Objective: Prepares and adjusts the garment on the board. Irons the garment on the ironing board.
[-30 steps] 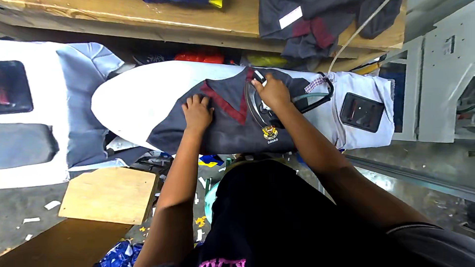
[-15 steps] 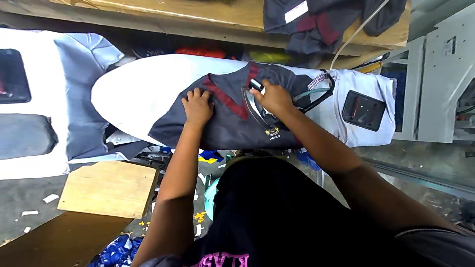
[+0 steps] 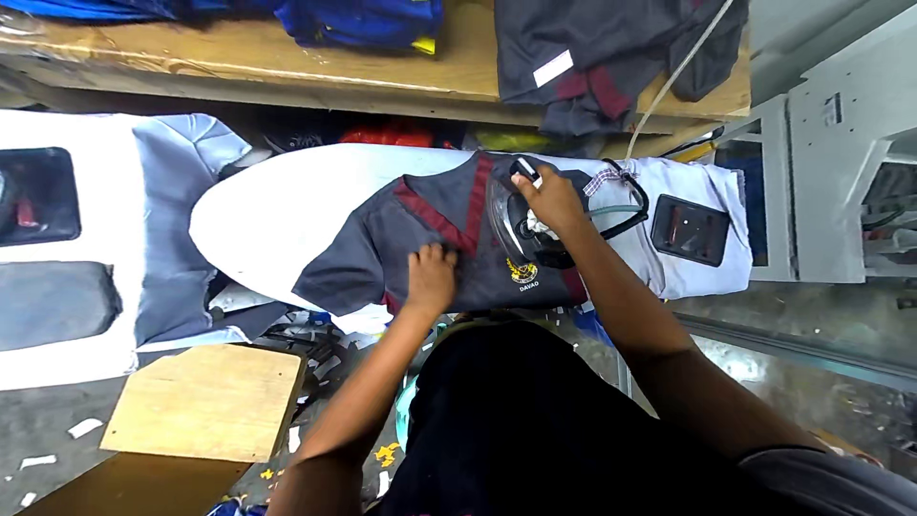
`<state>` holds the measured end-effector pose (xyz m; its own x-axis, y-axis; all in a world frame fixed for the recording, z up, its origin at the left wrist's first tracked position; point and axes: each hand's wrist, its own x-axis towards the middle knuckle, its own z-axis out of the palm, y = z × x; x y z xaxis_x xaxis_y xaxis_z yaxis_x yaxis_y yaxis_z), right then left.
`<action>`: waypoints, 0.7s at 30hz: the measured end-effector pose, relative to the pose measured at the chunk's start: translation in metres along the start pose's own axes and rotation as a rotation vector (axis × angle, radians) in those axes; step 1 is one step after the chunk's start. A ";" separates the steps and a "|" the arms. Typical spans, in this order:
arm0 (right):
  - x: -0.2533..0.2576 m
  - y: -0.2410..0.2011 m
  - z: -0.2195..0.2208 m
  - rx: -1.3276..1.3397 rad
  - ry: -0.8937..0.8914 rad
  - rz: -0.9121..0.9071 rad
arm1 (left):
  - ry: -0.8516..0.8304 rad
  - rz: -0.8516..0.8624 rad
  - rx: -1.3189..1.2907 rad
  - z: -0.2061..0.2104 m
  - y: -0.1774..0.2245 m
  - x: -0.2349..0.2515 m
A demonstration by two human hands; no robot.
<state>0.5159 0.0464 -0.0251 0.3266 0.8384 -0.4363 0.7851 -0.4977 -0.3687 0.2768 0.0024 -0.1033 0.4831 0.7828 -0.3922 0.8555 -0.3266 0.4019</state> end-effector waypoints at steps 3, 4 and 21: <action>0.033 -0.019 -0.001 -0.004 0.044 0.067 | -0.306 0.072 0.056 0.020 0.030 -0.019; 0.044 -0.027 -0.001 -0.003 0.054 0.081 | -0.360 0.090 0.081 0.024 0.034 -0.021; 0.081 -0.057 -0.004 0.003 0.117 0.113 | -0.413 0.072 0.115 0.030 0.034 -0.030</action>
<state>0.4999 0.1441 -0.0360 0.4721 0.7969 -0.3769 0.7383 -0.5911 -0.3249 0.2970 -0.0485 -0.1027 0.5563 0.4863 -0.6738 0.8209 -0.4477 0.3546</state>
